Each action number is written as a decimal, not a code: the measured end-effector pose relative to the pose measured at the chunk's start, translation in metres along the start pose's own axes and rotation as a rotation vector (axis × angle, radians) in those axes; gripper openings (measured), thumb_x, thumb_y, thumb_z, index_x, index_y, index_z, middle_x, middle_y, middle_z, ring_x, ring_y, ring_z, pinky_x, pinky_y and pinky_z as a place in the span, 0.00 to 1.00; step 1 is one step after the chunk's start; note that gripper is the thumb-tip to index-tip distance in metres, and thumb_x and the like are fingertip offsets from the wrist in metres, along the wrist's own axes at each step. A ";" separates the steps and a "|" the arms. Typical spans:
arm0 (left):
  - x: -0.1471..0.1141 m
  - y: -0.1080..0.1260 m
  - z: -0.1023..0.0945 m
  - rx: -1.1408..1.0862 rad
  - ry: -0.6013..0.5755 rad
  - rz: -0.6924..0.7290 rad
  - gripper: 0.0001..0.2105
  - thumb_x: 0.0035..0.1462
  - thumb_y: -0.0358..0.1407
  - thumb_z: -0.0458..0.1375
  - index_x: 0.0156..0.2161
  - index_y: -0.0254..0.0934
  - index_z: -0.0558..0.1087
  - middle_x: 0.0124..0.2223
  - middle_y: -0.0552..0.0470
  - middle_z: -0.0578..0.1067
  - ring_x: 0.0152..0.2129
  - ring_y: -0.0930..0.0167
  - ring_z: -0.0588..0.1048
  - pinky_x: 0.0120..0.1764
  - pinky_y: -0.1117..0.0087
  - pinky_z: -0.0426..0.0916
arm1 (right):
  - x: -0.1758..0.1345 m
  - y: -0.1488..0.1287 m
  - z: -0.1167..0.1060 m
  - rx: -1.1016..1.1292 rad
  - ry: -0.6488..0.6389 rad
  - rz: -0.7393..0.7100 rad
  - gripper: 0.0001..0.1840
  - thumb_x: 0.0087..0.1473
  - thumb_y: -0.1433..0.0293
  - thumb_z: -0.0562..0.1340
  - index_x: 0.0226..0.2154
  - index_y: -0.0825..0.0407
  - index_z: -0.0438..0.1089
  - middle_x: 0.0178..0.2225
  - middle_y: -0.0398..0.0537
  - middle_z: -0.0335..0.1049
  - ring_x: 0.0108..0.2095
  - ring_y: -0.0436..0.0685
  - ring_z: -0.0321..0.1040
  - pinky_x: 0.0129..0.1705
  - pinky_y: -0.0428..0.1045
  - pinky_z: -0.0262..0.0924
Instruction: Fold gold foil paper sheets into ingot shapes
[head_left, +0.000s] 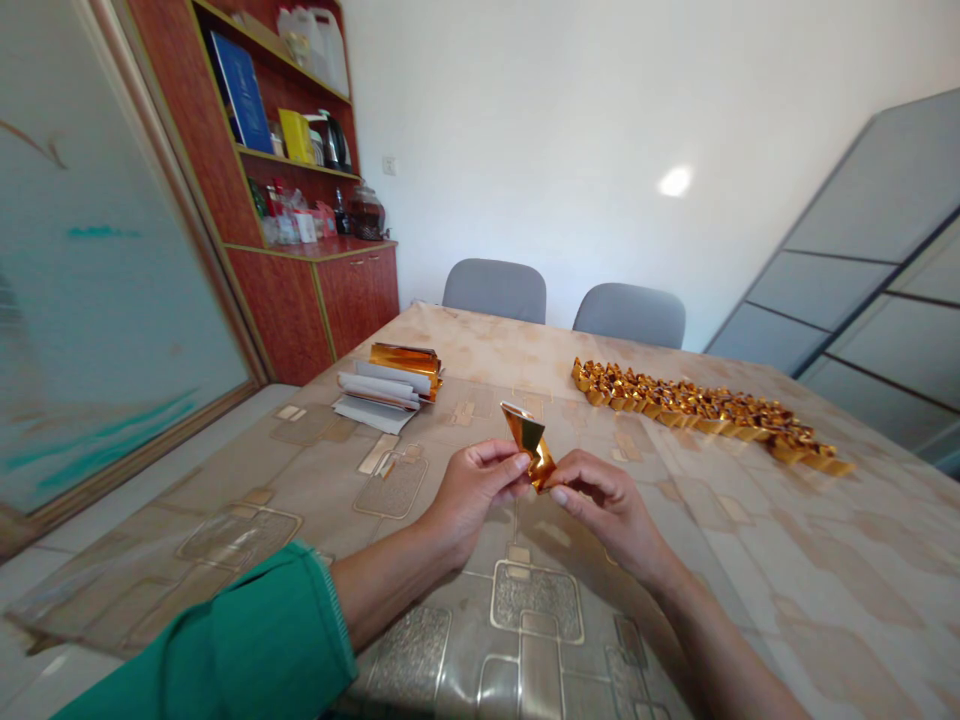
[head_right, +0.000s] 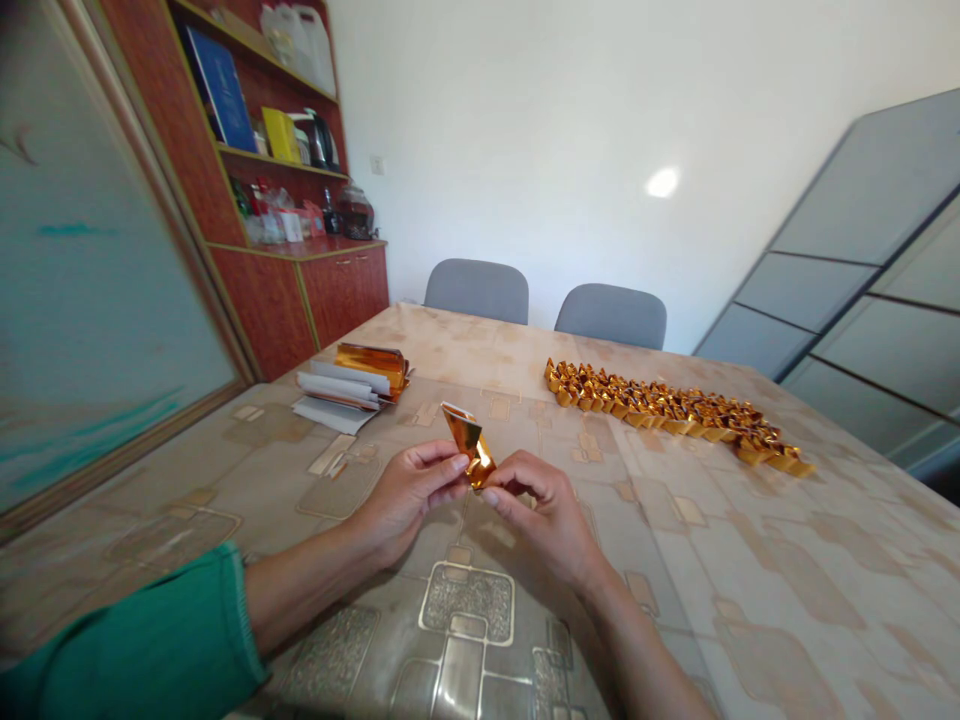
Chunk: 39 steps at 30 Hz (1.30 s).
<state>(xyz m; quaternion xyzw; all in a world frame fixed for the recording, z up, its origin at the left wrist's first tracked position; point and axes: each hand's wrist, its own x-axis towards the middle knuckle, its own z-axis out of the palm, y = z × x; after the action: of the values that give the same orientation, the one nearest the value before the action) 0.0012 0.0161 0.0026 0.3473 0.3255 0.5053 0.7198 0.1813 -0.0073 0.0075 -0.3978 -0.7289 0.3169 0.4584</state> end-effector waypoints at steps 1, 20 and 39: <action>-0.001 0.000 0.001 0.017 -0.017 0.025 0.16 0.38 0.38 0.75 0.33 0.32 0.79 0.31 0.51 0.80 0.25 0.77 0.75 0.29 0.79 0.70 | 0.000 0.002 0.002 0.007 0.034 0.019 0.08 0.57 0.64 0.65 0.29 0.49 0.75 0.28 0.45 0.71 0.30 0.55 0.66 0.33 0.50 0.57; -0.002 -0.005 0.000 0.163 0.000 0.114 0.14 0.40 0.39 0.72 0.29 0.33 0.76 0.30 0.52 0.78 0.26 0.75 0.75 0.27 0.77 0.69 | -0.001 0.000 0.020 -0.033 0.240 0.100 0.08 0.54 0.66 0.64 0.27 0.49 0.66 0.24 0.41 0.65 0.24 0.51 0.59 0.26 0.47 0.53; -0.001 -0.008 0.000 0.098 -0.005 0.014 0.15 0.38 0.37 0.74 0.30 0.32 0.76 0.29 0.51 0.78 0.25 0.75 0.75 0.31 0.74 0.71 | -0.002 0.000 0.024 -0.014 0.275 0.117 0.12 0.58 0.62 0.63 0.26 0.50 0.67 0.24 0.41 0.66 0.25 0.52 0.61 0.28 0.47 0.55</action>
<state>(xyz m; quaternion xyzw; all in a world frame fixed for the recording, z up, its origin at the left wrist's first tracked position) 0.0047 0.0129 -0.0044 0.3857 0.3458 0.4929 0.6990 0.1592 -0.0115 -0.0021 -0.4824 -0.6371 0.2806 0.5317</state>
